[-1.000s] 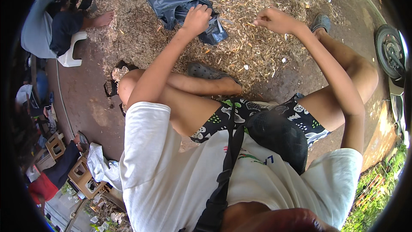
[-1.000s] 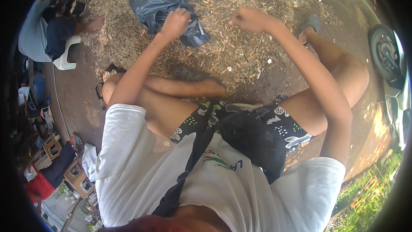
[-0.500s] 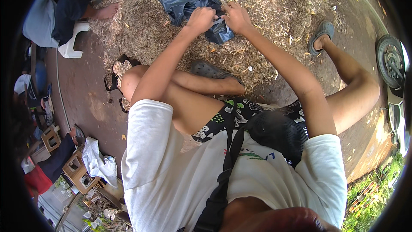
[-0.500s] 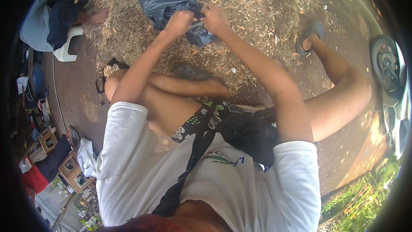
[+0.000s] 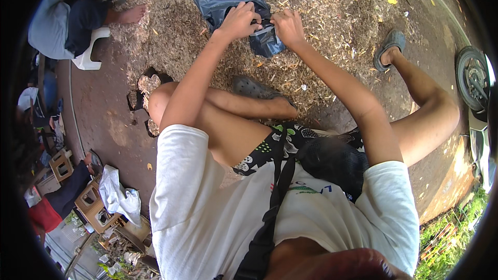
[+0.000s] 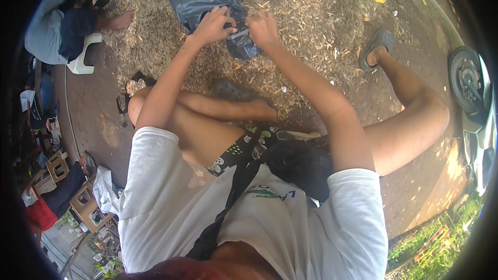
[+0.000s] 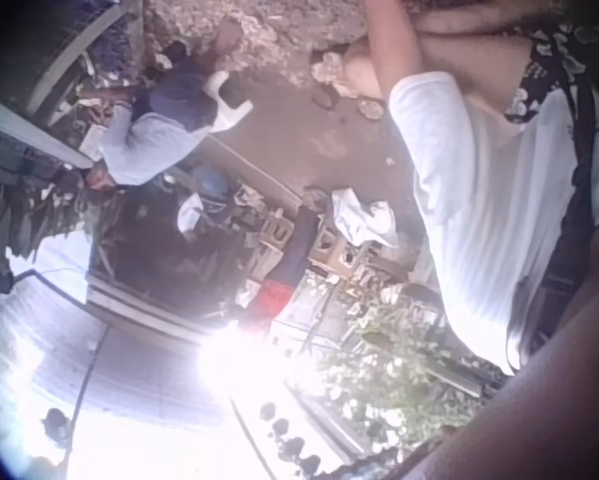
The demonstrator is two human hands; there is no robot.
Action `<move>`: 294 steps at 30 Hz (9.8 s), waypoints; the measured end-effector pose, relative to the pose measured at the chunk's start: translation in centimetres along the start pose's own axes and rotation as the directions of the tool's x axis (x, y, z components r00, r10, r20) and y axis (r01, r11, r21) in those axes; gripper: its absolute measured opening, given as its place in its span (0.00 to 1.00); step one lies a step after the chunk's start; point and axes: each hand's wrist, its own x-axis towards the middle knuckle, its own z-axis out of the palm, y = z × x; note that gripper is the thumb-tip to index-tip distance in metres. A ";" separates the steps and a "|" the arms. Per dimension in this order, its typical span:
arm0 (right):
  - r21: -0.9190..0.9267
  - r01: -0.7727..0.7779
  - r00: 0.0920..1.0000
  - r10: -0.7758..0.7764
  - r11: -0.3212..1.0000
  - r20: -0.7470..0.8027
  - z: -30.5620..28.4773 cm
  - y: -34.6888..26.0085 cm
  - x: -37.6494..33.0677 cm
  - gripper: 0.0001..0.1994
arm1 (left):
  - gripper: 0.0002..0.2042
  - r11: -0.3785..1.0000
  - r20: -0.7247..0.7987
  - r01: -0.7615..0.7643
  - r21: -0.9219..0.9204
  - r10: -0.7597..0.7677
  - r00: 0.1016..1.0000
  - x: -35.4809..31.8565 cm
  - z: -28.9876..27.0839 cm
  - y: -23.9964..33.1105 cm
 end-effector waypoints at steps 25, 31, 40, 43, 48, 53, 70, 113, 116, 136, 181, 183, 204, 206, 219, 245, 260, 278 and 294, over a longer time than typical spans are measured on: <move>0.275 -0.001 0.964 -0.072 0.961 0.257 -3.0 2.4 -0.7 0.07 | 0.29 0.980 0.027 -0.025 0.198 0.020 0.999 -0.9 4.5 1.9; 0.301 0.114 0.946 -0.196 0.947 0.258 -1.0 3.0 1.1 0.19 | 0.22 0.966 -0.122 0.222 -0.135 -0.238 0.964 -0.9 7.0 3.4; 0.220 -0.400 0.897 0.331 0.890 0.293 1.4 -0.1 -2.9 0.39 | 0.10 0.854 -0.123 0.375 -0.361 -0.442 0.888 1.0 6.3 2.0; 0.140 -0.353 0.917 0.312 0.925 0.248 1.7 -0.5 -3.6 0.40 | 0.09 0.869 -0.189 0.410 -0.278 -0.468 0.863 1.2 6.1 2.0; 0.118 -0.315 0.934 0.286 0.942 0.215 1.7 -0.7 -4.1 0.41 | 0.09 0.832 -0.221 0.458 -0.314 -0.533 0.817 1.5 5.0 1.7; 0.099 -0.250 0.967 0.243 0.963 0.074 0.8 -1.5 -5.2 0.42 | 0.15 0.857 -0.349 0.354 -0.375 -0.484 0.802 2.4 1.5 0.6; 0.672 -0.574 0.789 0.536 0.468 0.301 -21.8 5.2 3.3 0.07 | 0.12 0.600 -0.335 0.168 -0.782 -0.632 0.698 3.8 -7.2 10.0; 0.289 -0.434 0.884 0.465 0.853 -0.048 -23.2 6.6 -6.1 0.10 | 0.12 0.793 0.087 0.121 -0.597 -0.086 0.992 3.2 -4.3 17.4; 0.340 -0.445 0.865 0.496 0.828 -0.076 -23.0 6.2 -6.1 0.11 | 0.08 0.844 -0.284 -0.067 -0.532 -0.103 0.953 2.9 -5.2 18.2; 0.543 -0.509 0.844 0.511 0.667 0.164 -19.9 2.6 -8.2 0.12 | 0.27 0.903 0.019 -0.239 -0.356 0.263 0.965 1.0 -2.0 19.6; 0.286 -0.655 0.748 0.654 0.699 0.113 -23.0 14.9 -12.2 0.10 | 0.24 0.976 0.127 -0.037 -0.214 0.065 0.990 21.8 17.4 12.8; 0.277 -0.656 0.748 0.654 0.702 0.112 -22.9 14.9 -12.2 0.10 | 0.29 0.944 0.128 0.028 -0.330 0.015 0.992 24.2 16.3 11.9; 0.339 -0.637 0.760 0.638 0.693 0.124 -23.6 14.3 -11.8 0.08 | 0.23 0.996 0.038 0.054 -0.068 -0.051 0.998 19.6 16.6 15.4; 0.339 -0.649 0.750 0.647 0.681 0.135 -23.6 14.3 -11.9 0.08 | 0.26 0.989 0.104 0.084 -0.119 -0.072 0.992 20.3 15.5 15.0; 0.356 -0.632 0.767 0.622 0.688 0.158 -23.9 13.7 -11.2 0.09 | 0.31 0.966 0.326 0.213 -0.146 -0.156 0.933 26.1 15.4 12.6; -0.085 -0.493 0.792 0.487 0.866 0.369 -13.9 11.7 -4.5 0.25 | 0.36 -0.526 0.540 0.361 -0.770 -0.235 0.808 12.1 1.6 10.1; 0.314 -0.296 0.947 0.234 0.902 0.219 -11.8 10.4 -4.2 0.31 | 0.27 -0.336 0.527 0.423 -0.842 -0.336 0.781 11.9 4.4 14.2; 0.479 -0.646 0.762 0.460 0.595 0.456 -13.1 11.4 -5.7 0.39 | 0.17 0.818 -0.286 -0.024 -0.574 -0.173 0.942 11.2 4.2 17.5; 0.214 -0.605 0.784 0.527 0.767 0.328 -13.0 13.4 -7.6 0.24 | 0.14 0.811 -0.098 0.229 -0.538 -0.330 0.939 11.2 5.8 16.2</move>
